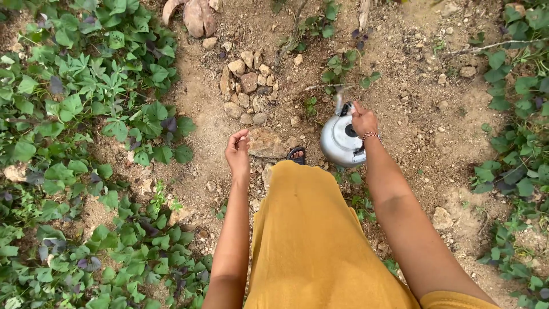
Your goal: Water the plants in the garden using a kettle.
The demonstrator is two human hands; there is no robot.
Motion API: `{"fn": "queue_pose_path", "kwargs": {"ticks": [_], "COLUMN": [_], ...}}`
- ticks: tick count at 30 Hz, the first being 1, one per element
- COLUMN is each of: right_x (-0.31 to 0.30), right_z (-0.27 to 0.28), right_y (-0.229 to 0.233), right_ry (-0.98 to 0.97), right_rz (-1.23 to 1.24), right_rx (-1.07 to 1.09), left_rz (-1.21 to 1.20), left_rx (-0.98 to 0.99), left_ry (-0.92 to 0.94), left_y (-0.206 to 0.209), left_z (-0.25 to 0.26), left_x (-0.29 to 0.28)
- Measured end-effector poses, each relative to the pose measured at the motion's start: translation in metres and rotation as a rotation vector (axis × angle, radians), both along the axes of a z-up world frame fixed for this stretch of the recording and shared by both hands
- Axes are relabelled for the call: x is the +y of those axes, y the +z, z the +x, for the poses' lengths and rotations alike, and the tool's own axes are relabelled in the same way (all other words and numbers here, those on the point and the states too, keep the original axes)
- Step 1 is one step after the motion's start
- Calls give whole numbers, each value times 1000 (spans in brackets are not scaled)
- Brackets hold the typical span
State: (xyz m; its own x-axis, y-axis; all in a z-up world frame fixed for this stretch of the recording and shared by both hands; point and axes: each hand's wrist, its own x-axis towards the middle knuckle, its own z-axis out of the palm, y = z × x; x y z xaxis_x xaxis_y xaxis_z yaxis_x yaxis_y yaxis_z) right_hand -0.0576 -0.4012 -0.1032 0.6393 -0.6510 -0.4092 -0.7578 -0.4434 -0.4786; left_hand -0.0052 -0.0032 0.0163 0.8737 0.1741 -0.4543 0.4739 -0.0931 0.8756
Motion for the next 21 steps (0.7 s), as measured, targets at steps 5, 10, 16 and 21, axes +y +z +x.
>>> {"fn": "queue_pose_path", "kwargs": {"ticks": [5,10,16,21], "right_x": [11,4,25,34], "right_z": [-20,-52,-114,-143], "right_y": [-2,-23,-31,-7], "right_ry": [-1,46,-468,-498], "right_rz": [-33,-23,452,527], "right_rx": [71,-150,-147,-198], "left_rz": [-26,-60,-162,-157], "left_rx": [-51,-106,-187,-217], "left_ry": [-1,36,150,213], "left_y": [-5,-2,-51,-47], "left_z": [-15,-47,-105,-158], "left_x": [3,9,45,75]}}
